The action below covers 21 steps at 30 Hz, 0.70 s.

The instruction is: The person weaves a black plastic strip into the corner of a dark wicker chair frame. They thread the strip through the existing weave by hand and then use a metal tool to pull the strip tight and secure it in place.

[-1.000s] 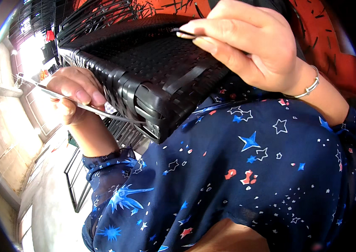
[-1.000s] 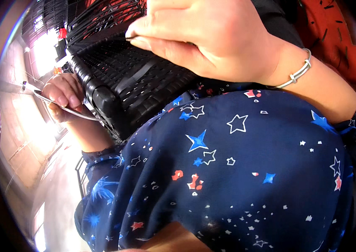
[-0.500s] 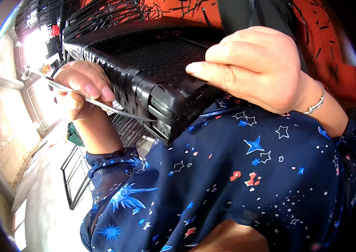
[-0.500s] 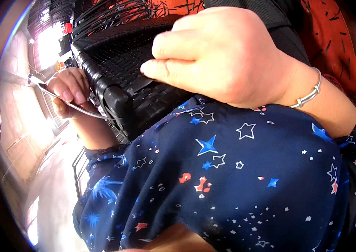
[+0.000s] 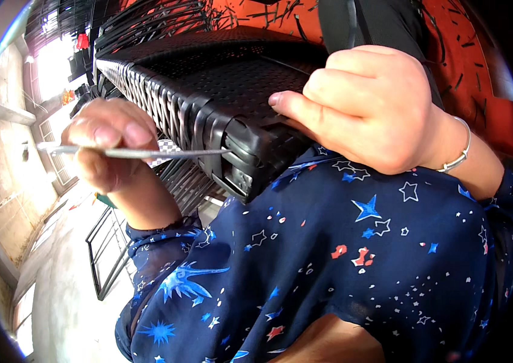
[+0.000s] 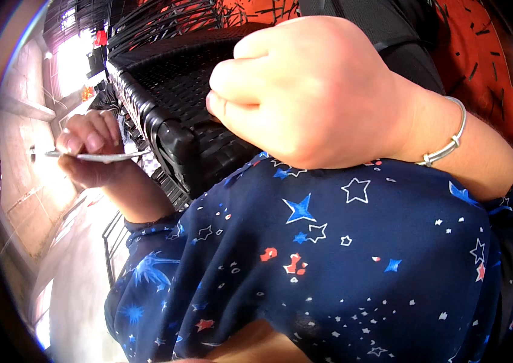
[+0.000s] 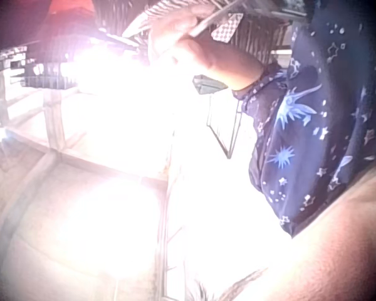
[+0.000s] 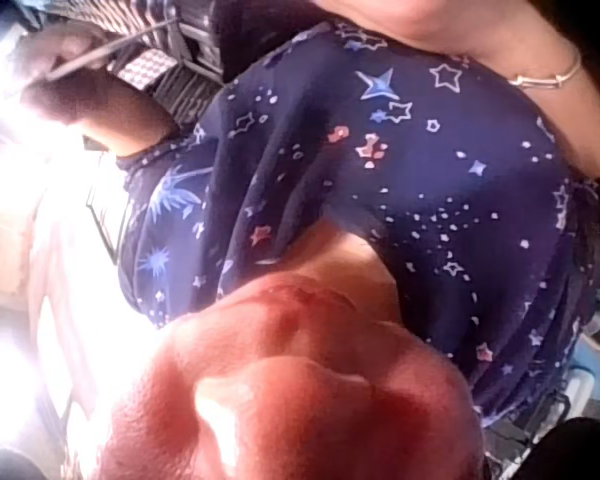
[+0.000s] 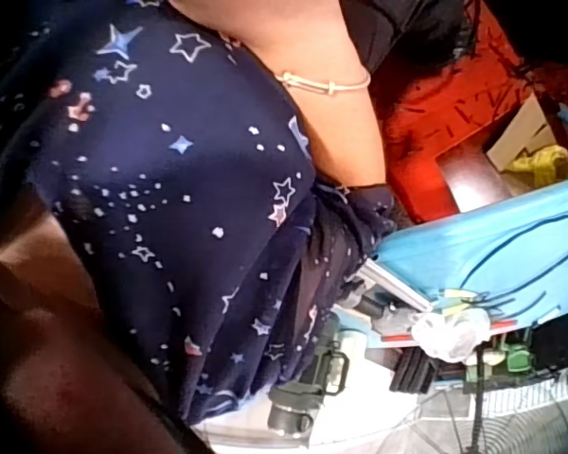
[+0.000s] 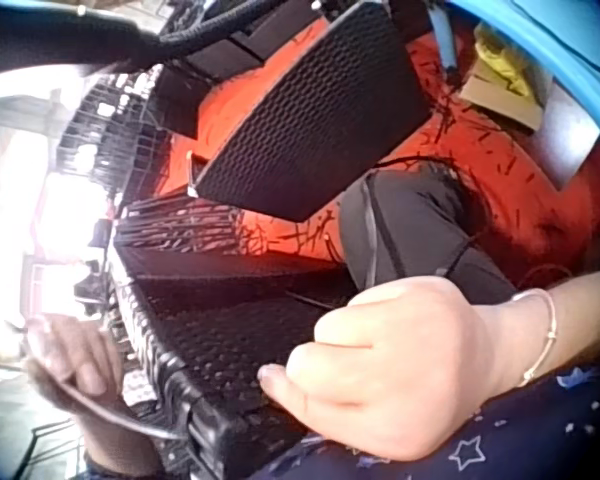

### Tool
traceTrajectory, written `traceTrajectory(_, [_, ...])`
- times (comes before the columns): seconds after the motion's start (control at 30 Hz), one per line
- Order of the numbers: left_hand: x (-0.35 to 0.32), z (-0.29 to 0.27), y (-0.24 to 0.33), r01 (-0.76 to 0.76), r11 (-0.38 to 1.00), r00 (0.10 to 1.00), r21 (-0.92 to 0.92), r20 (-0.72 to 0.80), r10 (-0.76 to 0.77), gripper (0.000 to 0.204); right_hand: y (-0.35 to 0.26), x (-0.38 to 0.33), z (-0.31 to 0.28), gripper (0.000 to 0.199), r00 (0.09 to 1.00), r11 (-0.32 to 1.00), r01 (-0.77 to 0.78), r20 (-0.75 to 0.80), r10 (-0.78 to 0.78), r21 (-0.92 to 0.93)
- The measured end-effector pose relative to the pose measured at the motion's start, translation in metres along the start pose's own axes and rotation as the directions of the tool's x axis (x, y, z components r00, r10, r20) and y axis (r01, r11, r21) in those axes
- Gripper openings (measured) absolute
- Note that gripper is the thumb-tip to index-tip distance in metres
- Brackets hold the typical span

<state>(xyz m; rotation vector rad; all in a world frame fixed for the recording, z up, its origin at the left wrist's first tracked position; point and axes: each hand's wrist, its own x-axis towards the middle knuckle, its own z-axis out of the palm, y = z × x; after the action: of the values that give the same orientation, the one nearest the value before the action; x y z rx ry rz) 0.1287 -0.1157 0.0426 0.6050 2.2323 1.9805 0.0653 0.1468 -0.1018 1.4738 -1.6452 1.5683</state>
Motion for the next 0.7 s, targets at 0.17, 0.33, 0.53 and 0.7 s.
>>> traceTrajectory(0.17, [-0.009, 0.007, 0.008, -0.099, 0.975, 0.995, 0.199, 0.053, 0.090, 0.035, 0.000, -0.004, 0.017, 0.018, 0.997, 0.999, 0.035, -0.066, -0.034, 0.006])
traceTrajectory(0.33, [-0.018, -0.002, 0.013, -0.050, 0.972, 0.999, 0.230, 0.021, 0.046, 0.038, 0.006, -0.004, 0.013, 0.017, 0.996, 1.000, 0.027, -0.082, -0.028, -0.017])
traceTrajectory(0.53, [-0.015, 0.001, 0.041, -0.004, 0.993, 0.997, 0.115, 0.082, -0.005, 0.038, 0.007, -0.007, 0.007, 0.018, 0.999, 1.000, 0.002, -0.052, -0.003, -0.025])
traceTrajectory(0.7, [-0.010, 0.018, 0.051, -0.108, 0.903, 0.957, 0.416, 0.290, -0.020, 0.031, 0.005, -0.001, -0.001, 0.024, 0.999, 1.000, -0.021, 0.026, 0.021, 0.011])
